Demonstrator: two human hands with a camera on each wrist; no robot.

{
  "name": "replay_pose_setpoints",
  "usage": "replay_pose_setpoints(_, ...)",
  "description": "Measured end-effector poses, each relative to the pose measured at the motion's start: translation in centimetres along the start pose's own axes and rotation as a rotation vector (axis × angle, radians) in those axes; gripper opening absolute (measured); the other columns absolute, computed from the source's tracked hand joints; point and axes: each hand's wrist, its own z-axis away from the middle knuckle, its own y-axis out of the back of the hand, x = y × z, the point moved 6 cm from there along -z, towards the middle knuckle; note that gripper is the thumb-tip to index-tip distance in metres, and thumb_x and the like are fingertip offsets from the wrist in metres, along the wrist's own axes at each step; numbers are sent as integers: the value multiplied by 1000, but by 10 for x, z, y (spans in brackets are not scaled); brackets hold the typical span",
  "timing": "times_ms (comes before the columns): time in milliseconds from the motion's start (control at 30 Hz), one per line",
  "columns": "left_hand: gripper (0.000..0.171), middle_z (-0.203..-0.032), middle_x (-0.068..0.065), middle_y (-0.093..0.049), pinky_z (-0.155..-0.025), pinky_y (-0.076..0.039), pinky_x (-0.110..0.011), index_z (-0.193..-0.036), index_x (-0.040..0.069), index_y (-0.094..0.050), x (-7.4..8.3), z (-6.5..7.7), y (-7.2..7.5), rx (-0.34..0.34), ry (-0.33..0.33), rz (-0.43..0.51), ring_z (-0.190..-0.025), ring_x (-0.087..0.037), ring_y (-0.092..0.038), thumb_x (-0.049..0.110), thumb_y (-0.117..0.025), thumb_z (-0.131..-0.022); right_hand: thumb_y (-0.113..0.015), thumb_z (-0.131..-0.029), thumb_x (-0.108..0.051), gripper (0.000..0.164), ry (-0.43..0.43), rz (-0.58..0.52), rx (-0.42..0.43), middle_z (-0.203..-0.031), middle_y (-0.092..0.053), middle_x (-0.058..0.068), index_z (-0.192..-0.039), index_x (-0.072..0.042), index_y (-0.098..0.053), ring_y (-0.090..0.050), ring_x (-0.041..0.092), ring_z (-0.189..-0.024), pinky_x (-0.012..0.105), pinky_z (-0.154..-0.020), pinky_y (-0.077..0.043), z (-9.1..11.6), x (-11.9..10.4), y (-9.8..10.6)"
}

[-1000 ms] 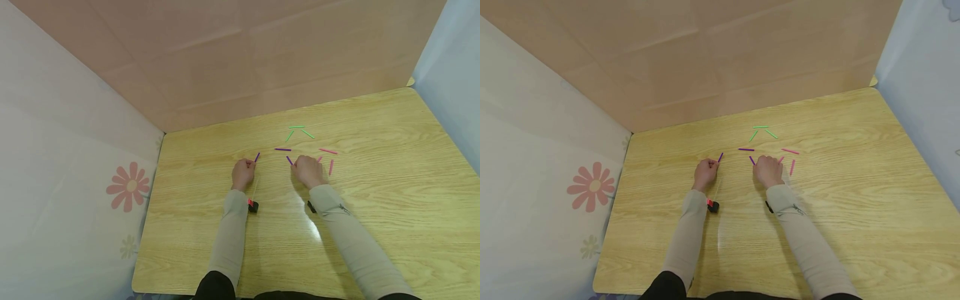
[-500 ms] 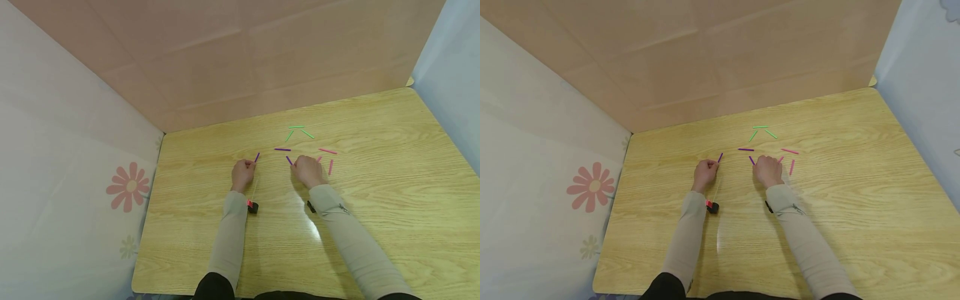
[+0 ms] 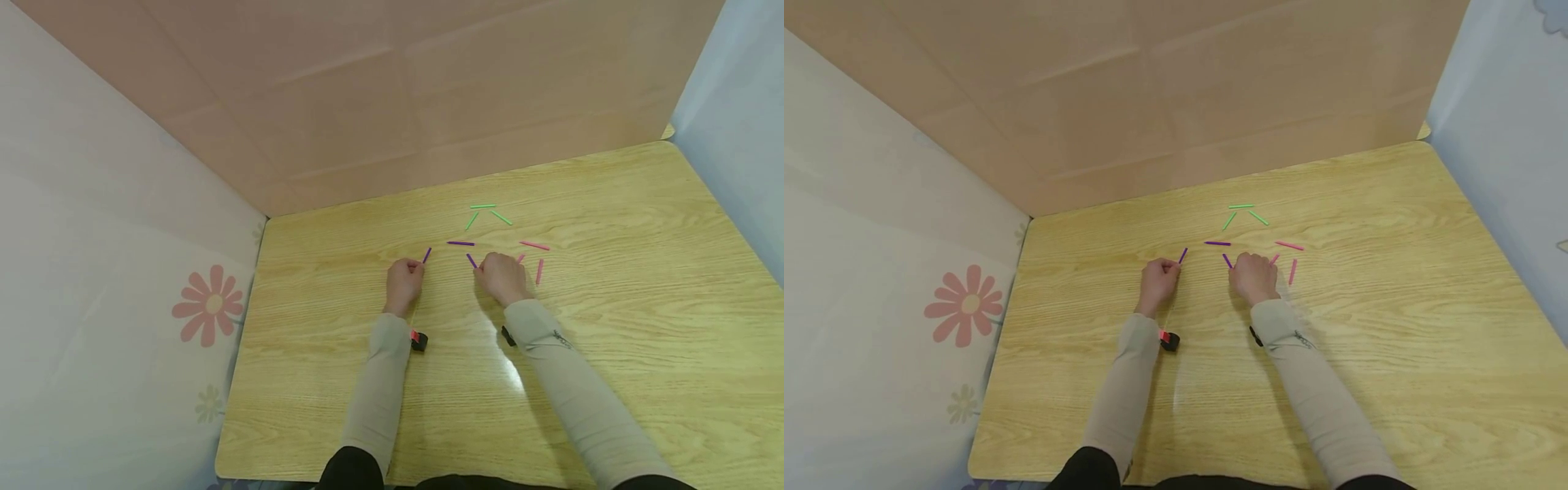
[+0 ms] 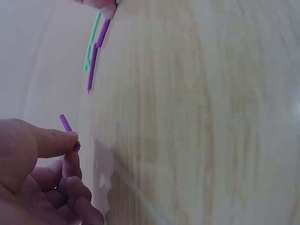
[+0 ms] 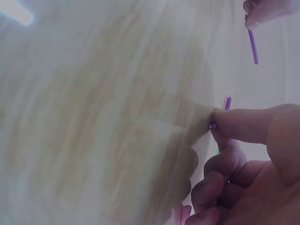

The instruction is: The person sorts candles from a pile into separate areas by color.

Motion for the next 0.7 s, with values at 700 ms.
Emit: replay_pose_setpoints(700,22,-89,4,-72,-83,-46,-40,-94,16,-74,19,7,-22,-46,29,-176,-84,-14,-65,29,-57,-92,-53,-95,-25,38,-26,15,-37,-99,-71,18,-62,-9,-62,-59,27,-74,46,-66,-49,0,-2,0)
